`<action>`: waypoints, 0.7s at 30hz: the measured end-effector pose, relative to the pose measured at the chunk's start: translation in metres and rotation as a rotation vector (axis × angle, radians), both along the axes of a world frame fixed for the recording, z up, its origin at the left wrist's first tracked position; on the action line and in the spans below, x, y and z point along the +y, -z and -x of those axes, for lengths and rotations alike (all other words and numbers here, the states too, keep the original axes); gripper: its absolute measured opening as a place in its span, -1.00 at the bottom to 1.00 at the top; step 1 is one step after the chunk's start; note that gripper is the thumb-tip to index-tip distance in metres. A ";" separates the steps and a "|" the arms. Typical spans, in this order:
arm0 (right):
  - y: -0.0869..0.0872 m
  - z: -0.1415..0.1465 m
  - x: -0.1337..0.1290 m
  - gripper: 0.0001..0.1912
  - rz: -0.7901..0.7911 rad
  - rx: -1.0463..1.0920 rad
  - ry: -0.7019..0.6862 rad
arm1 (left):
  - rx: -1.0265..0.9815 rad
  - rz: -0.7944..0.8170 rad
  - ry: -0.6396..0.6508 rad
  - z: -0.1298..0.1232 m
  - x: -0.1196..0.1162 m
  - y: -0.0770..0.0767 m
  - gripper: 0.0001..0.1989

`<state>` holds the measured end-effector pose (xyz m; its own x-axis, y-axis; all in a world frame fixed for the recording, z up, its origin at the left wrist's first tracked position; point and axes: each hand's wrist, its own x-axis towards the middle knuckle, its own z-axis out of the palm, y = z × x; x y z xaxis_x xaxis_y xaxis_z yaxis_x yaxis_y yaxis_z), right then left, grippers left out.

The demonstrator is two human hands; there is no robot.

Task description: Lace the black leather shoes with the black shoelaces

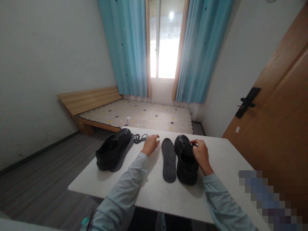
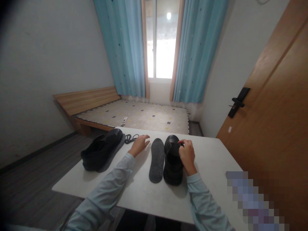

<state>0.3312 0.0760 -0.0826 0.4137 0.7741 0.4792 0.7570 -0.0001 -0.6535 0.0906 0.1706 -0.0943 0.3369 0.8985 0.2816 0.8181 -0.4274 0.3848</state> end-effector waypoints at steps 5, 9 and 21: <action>0.000 0.001 0.002 -0.71 -0.009 0.023 -0.017 | 0.219 -0.026 -0.278 0.029 -0.002 -0.013 -0.74; -0.003 -0.001 0.003 -0.71 -0.022 0.081 -0.018 | 0.297 0.086 -0.417 0.046 -0.001 -0.014 -0.71; -0.002 -0.005 0.007 -0.62 -0.105 0.114 -0.012 | 0.275 0.176 -0.483 0.054 0.004 -0.005 -0.67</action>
